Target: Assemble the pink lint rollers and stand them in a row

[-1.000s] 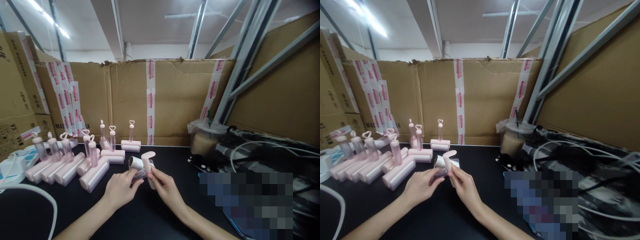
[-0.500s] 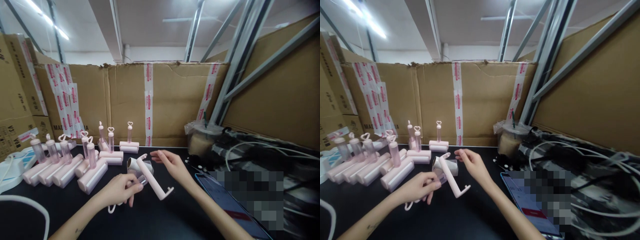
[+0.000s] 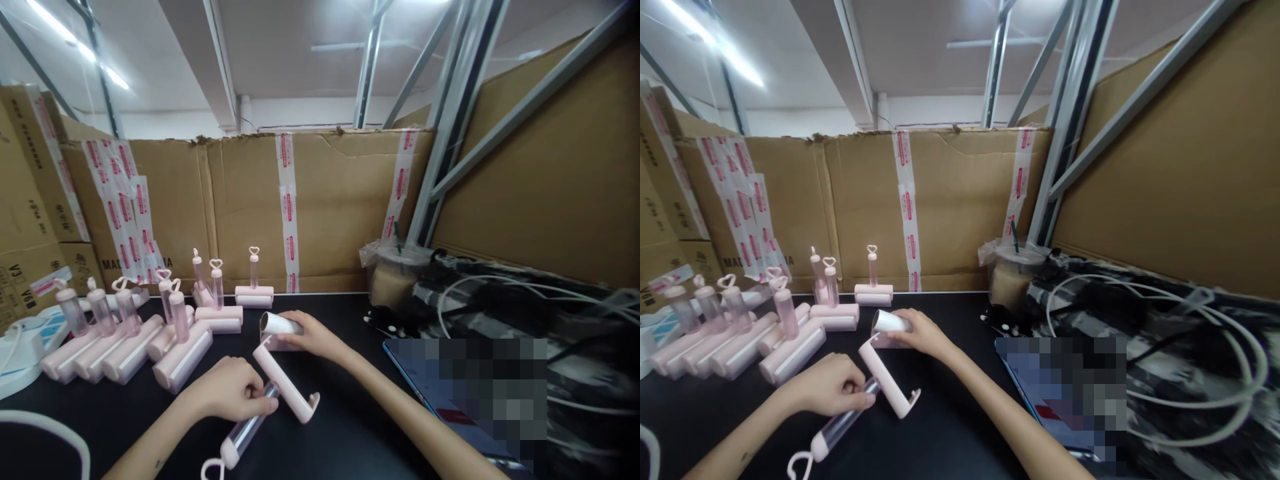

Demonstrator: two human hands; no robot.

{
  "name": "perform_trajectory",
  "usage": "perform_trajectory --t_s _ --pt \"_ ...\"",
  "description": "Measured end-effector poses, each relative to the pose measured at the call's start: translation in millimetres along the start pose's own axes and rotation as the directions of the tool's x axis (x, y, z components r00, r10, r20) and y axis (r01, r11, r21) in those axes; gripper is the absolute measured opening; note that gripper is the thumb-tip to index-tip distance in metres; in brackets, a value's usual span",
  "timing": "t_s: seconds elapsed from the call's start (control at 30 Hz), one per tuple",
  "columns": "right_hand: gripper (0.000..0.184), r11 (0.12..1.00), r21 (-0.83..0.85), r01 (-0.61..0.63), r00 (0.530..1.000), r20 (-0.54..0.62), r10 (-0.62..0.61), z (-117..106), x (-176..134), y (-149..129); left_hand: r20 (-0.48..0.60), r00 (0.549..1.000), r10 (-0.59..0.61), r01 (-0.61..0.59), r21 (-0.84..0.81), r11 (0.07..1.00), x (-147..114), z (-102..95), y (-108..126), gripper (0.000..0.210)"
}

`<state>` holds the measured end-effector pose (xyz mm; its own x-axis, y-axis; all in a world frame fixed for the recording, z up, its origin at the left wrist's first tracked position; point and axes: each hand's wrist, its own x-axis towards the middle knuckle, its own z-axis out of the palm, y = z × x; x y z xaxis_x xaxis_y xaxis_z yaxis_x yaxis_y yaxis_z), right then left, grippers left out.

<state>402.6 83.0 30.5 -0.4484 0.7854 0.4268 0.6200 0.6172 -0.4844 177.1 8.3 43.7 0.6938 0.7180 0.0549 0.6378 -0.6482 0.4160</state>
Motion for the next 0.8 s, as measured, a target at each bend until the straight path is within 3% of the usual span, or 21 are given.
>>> perform_trajectory --t_s 0.13,0.23,0.27,0.33,0.4,0.43,0.47,0.57,0.73,0.8 --pt "0.045 0.997 0.053 -0.053 0.988 -0.140 0.060 -11 2 4 -0.031 0.997 0.072 -0.071 0.046 0.996 -2 7.4 -3 0.048" --pt "0.046 0.992 0.119 -0.048 0.970 -0.233 0.075 -19 0 -11 -0.190 0.982 -0.001 0.010 0.042 0.999 -1 5.4 -7 0.051" --pt "0.045 0.989 0.147 -0.026 0.972 -0.229 0.060 -21 -2 -20 -0.285 0.957 -0.051 0.055 0.007 0.998 0 3.1 -7 0.047" --pt "0.049 0.979 0.203 0.030 0.987 -0.160 0.003 -22 -8 -39 -0.491 0.858 -0.152 0.081 -0.162 0.983 4 -1.6 -7 0.034" --pt "0.058 0.969 0.237 0.071 0.997 -0.049 -0.061 -19 -14 -54 -0.599 0.767 -0.230 -0.029 -0.391 0.920 8 -4.2 -5 0.042" --pt "0.061 0.965 0.250 0.083 0.996 -0.003 -0.085 -17 -16 -59 -0.596 0.761 -0.254 -0.098 -0.494 0.864 10 -4.2 -4 0.053" --pt "0.063 0.960 0.264 0.095 0.994 0.035 -0.108 -16 -16 -62 -0.560 0.785 -0.266 -0.148 -0.587 0.796 12 -3.6 -3 0.059" --pt "0.044 0.966 0.217 0.139 0.982 0.098 -0.163 -17 -3 -52 -0.433 0.850 -0.298 -0.195 -0.787 0.586 16 -0.3 -3 0.046" --pt "0.015 0.981 -0.075 0.181 0.964 0.208 -0.163 -21 40 -12 -0.419 0.760 -0.497 -0.309 -0.905 0.292 20 1.1 -7 0.039" --pt "0.012 0.970 -0.106 0.217 0.937 0.302 -0.176 -16 52 -1 -0.376 0.755 -0.537 -0.325 -0.926 0.191 21 1.2 -10 0.037"
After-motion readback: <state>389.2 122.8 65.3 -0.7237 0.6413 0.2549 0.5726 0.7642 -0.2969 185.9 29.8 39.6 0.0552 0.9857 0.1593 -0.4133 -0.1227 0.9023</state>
